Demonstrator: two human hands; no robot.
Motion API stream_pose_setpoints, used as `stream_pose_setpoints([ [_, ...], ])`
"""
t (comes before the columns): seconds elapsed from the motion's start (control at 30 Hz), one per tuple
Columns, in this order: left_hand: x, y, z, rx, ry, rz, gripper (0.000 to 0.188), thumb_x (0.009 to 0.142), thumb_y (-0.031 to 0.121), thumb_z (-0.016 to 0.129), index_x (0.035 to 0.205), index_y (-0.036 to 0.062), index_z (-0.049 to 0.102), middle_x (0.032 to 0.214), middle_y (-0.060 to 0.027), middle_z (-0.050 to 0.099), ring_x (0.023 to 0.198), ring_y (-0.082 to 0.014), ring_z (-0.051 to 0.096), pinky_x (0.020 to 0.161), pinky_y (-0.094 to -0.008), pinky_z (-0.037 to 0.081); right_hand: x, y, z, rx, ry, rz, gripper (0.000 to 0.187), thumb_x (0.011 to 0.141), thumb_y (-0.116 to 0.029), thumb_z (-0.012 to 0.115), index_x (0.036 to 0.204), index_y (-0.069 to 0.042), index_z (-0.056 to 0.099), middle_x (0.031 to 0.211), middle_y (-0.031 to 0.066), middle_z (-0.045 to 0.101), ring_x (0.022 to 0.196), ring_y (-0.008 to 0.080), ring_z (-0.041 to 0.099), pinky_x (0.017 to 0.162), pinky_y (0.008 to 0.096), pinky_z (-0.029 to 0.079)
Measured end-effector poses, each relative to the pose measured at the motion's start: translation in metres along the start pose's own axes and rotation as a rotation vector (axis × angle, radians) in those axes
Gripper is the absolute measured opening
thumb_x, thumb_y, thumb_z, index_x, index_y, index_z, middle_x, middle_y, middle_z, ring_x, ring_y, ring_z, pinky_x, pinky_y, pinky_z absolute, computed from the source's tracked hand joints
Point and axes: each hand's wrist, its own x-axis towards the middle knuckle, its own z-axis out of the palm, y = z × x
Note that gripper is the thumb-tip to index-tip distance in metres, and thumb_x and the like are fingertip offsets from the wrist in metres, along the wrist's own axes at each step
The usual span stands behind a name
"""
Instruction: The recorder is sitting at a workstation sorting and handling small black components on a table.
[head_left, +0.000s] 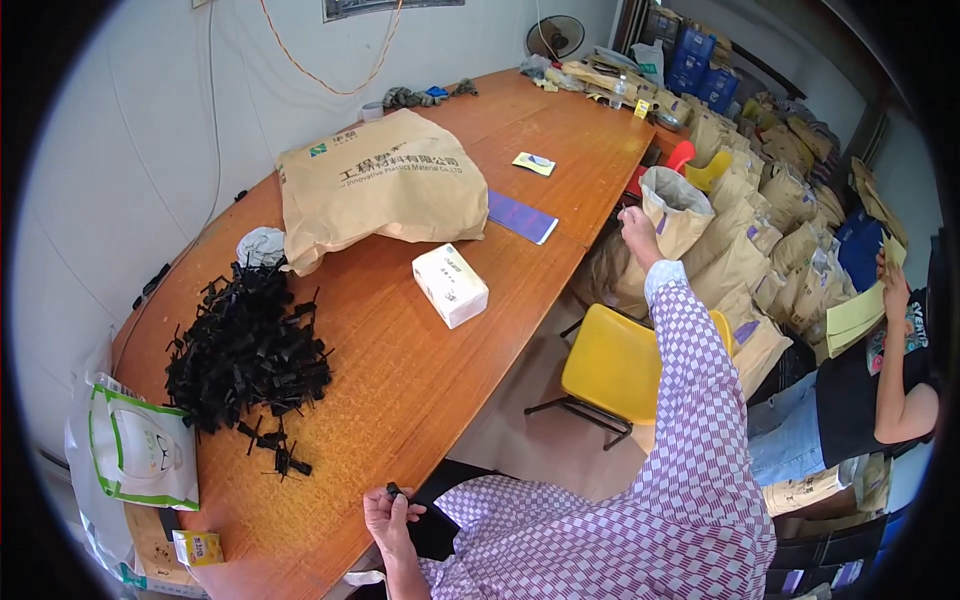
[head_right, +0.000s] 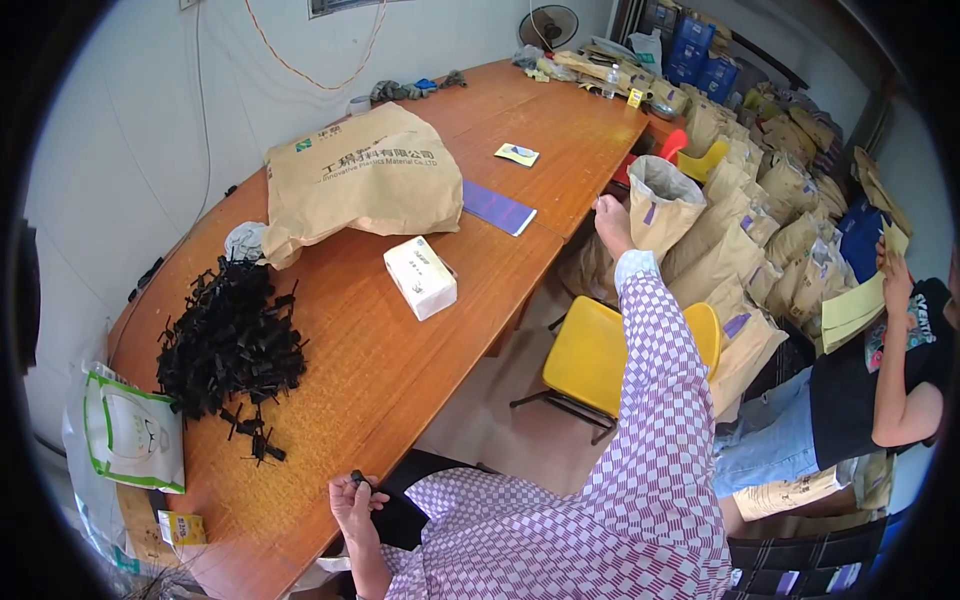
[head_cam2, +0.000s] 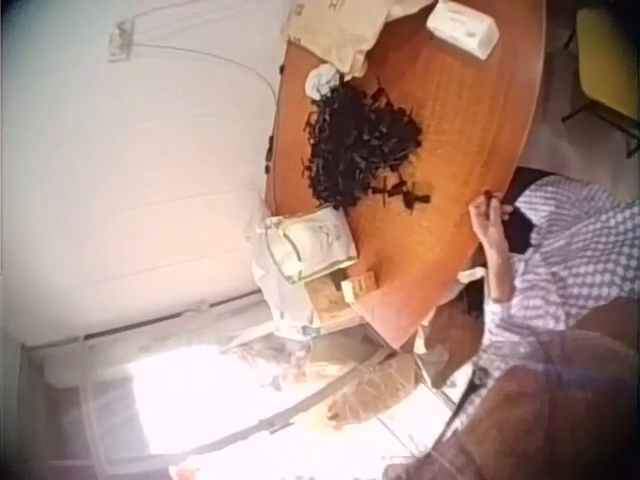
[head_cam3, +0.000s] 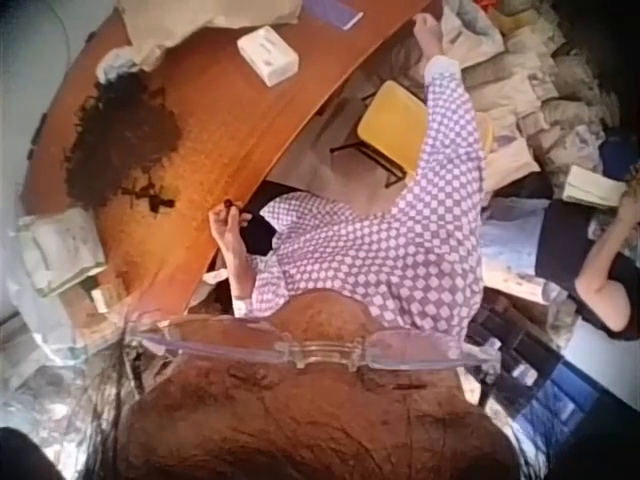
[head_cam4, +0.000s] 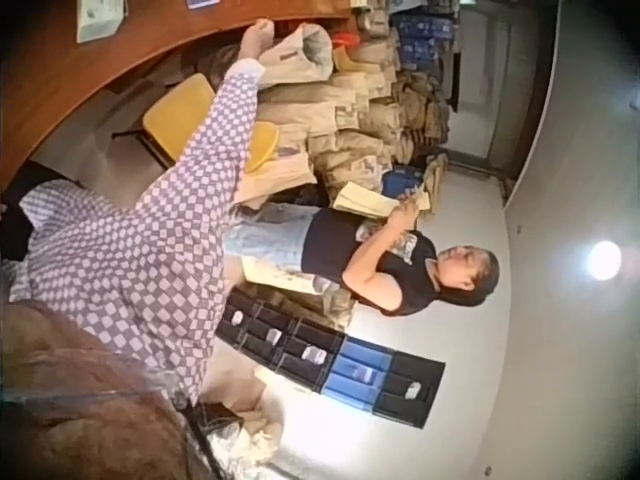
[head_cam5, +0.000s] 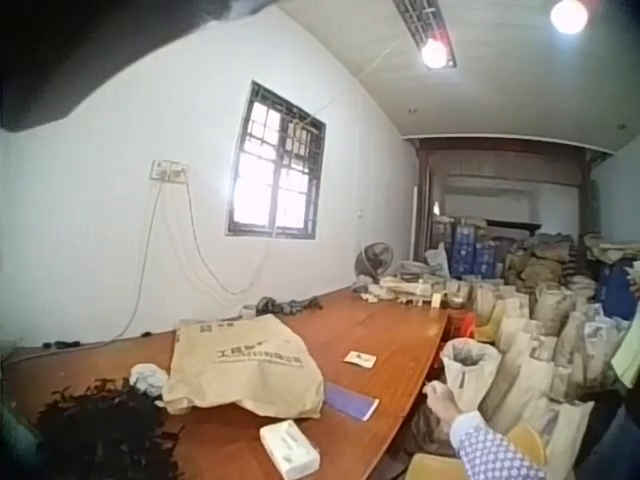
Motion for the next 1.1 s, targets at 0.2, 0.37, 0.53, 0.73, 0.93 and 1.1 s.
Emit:
stream_pose_setpoints([
  [0.2, -0.002, 0.0, -0.007, 0.043, 0.009, -0.015, 0.015, 0.088, 0.006, 0.056, 0.099, 0.0065, 0.045, 0.083, -0.0102, 0.063, 0.055, -0.0124, 0.061, 0.048, -0.0177, 0.044, -0.032, -0.035, 0.05, 0.178, -0.089, 0.126, 0.025, 0.087, -0.027, 0.05, 0.087, -0.005, 0.061, 0.057, 0.0023, 0.051, 0.042, 0.0122, 0.044, 0.039, 0.0291, 0.034],
  [0.37, -0.001, 0.001, -0.005, 0.043, 0.005, -0.016, 0.015, 0.088, 0.007, 0.056, 0.099, 0.0069, 0.045, 0.083, -0.0104, 0.064, 0.056, -0.0126, 0.061, 0.048, -0.0178, 0.044, -0.084, -0.065, 0.105, 0.342, -0.157, 0.053, 0.023, 0.091, -0.022, 0.048, 0.086, -0.001, 0.057, 0.068, 0.0061, 0.056, 0.062, 0.0135, 0.054, 0.057, 0.0285, 0.043],
  [0.53, 0.002, 0.0, -0.002, 0.049, 0.007, -0.039, 0.016, 0.088, 0.007, 0.056, 0.1, 0.007, 0.046, 0.083, -0.0103, 0.064, 0.056, -0.013, 0.061, 0.048, -0.0179, 0.044, -0.113, -0.075, 0.162, 0.39, -0.076, -0.039, 0.024, 0.094, -0.024, 0.045, 0.084, -0.003, 0.052, 0.061, 0.0033, 0.048, 0.05, 0.011, 0.047, 0.046, 0.0284, 0.038],
  [0.73, 0.004, -0.001, 0.004, 0.044, -0.001, -0.059, 0.016, 0.087, -0.002, 0.052, 0.1, 0.0045, 0.046, 0.085, -0.0105, 0.063, 0.055, -0.0142, 0.061, 0.049, -0.0189, 0.045, -0.142, -0.096, 0.169, 0.171, -0.044, -0.024, 0.021, 0.093, -0.026, 0.046, 0.09, -0.006, 0.053, 0.078, 0.0206, 0.06, 0.075, 0.0418, 0.057, 0.061, 0.0474, 0.044],
  [0.93, 0.003, 0.002, 0.001, 0.078, -0.014, -0.051, 0.016, 0.086, -0.003, 0.051, 0.1, 0.0038, 0.045, 0.085, -0.0104, 0.063, 0.056, -0.0137, 0.061, 0.049, -0.0188, 0.044, -0.134, -0.076, 0.171, 0.214, 0.073, -0.171, 0.019, 0.093, -0.024, 0.048, 0.09, -0.006, 0.054, 0.066, 0.0133, 0.054, 0.057, 0.0292, 0.056, 0.051, 0.0373, 0.042],
  [1.1, -0.015, 0.008, -0.006, 0.134, 0.053, -0.048, 0.013, 0.088, 0.004, 0.053, 0.099, 0.0051, 0.046, 0.084, -0.0097, 0.062, 0.058, -0.0125, 0.06, 0.051, -0.0196, 0.044, -0.114, -0.104, 0.131, 0.76, -0.181, 0.261, 0.018, 0.096, -0.027, 0.045, 0.097, -0.012, 0.054, 0.055, -0.007, 0.036, 0.043, 0.0028, 0.032, 0.036, 0.0211, 0.023],
])
